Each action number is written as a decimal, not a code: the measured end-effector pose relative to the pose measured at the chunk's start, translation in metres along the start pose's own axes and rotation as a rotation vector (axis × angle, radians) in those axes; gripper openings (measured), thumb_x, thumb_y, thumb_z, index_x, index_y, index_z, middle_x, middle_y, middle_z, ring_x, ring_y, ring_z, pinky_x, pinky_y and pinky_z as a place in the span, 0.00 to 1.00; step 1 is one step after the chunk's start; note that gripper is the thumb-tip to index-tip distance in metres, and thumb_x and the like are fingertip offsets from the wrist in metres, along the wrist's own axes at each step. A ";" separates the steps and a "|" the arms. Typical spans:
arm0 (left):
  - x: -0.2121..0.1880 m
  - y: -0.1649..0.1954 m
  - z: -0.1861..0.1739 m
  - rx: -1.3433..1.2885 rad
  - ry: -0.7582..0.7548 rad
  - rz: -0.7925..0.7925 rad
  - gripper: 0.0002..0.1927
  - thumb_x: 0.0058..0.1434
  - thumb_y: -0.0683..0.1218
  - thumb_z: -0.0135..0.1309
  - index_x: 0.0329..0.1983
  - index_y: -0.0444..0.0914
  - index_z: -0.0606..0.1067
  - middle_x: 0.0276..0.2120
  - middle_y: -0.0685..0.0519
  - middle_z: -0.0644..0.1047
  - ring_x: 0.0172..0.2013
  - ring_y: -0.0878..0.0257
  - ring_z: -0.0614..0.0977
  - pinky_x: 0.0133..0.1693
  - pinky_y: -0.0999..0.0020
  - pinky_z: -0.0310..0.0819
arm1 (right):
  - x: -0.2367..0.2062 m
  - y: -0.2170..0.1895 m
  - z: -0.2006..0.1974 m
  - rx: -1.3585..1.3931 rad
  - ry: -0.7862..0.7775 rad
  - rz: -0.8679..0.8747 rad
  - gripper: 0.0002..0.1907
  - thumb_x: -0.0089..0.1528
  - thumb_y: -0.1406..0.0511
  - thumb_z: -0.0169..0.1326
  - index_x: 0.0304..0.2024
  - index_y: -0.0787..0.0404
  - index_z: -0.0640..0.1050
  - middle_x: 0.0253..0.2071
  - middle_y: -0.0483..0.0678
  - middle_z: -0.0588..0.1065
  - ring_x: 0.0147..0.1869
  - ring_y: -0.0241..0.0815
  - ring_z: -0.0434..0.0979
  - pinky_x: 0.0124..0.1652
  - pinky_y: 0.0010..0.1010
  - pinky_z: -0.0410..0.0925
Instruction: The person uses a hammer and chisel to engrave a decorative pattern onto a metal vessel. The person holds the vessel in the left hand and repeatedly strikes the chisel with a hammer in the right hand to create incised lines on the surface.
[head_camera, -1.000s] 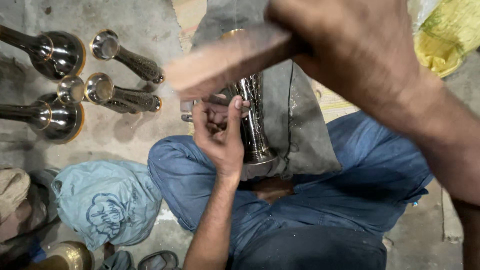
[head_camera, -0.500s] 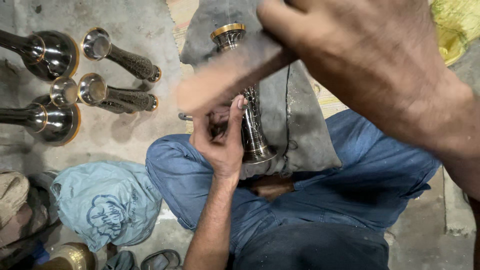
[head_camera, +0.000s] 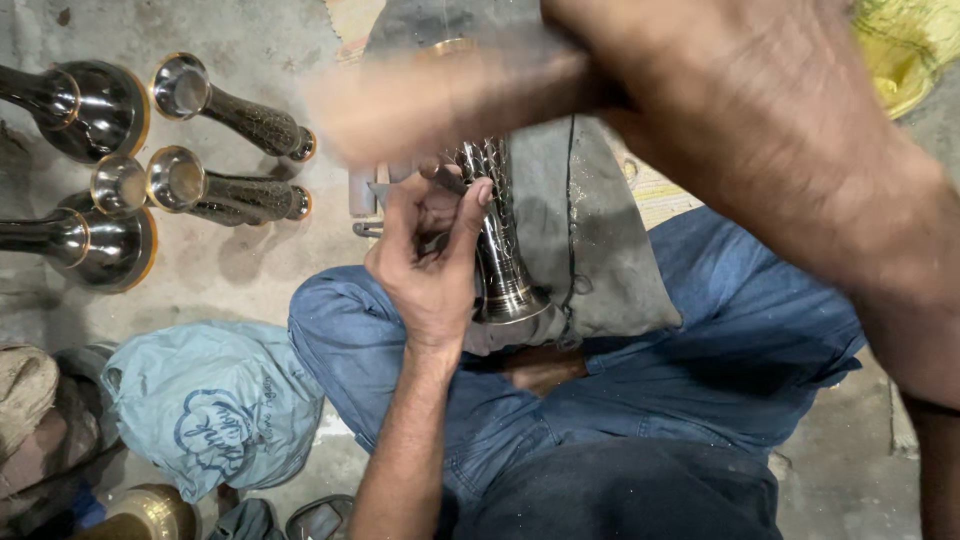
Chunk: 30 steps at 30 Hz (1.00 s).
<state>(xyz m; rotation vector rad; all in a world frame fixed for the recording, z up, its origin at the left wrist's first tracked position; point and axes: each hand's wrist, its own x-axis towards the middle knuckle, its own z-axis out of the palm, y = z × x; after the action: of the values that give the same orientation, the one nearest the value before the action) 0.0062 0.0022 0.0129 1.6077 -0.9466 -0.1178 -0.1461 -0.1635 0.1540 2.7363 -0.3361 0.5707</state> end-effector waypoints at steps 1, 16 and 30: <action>0.002 0.000 -0.001 0.031 -0.020 0.016 0.11 0.64 0.40 0.67 0.42 0.34 0.75 0.30 0.55 0.82 0.33 0.73 0.85 0.37 0.78 0.78 | -0.003 0.000 0.000 -0.114 -0.061 -0.003 0.12 0.60 0.66 0.66 0.44 0.57 0.78 0.34 0.46 0.76 0.39 0.42 0.80 0.35 0.33 0.71; 0.028 0.020 -0.009 0.056 -0.257 0.070 0.15 0.66 0.40 0.66 0.54 0.34 0.77 0.38 0.52 0.83 0.36 0.68 0.85 0.41 0.73 0.80 | -0.041 0.010 0.039 0.269 0.087 0.188 0.13 0.65 0.67 0.69 0.45 0.64 0.77 0.36 0.54 0.77 0.43 0.54 0.80 0.42 0.41 0.71; 0.045 0.025 -0.012 0.168 -0.441 0.154 0.18 0.66 0.44 0.65 0.57 0.36 0.76 0.41 0.49 0.84 0.37 0.64 0.87 0.38 0.71 0.83 | -0.076 0.001 0.078 0.472 0.101 0.366 0.08 0.65 0.72 0.62 0.42 0.64 0.75 0.34 0.50 0.77 0.37 0.45 0.81 0.38 0.36 0.74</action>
<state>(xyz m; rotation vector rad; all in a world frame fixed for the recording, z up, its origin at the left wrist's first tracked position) 0.0300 -0.0155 0.0568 1.6889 -1.4494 -0.3013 -0.1869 -0.1799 0.0548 3.0921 -0.7743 0.9912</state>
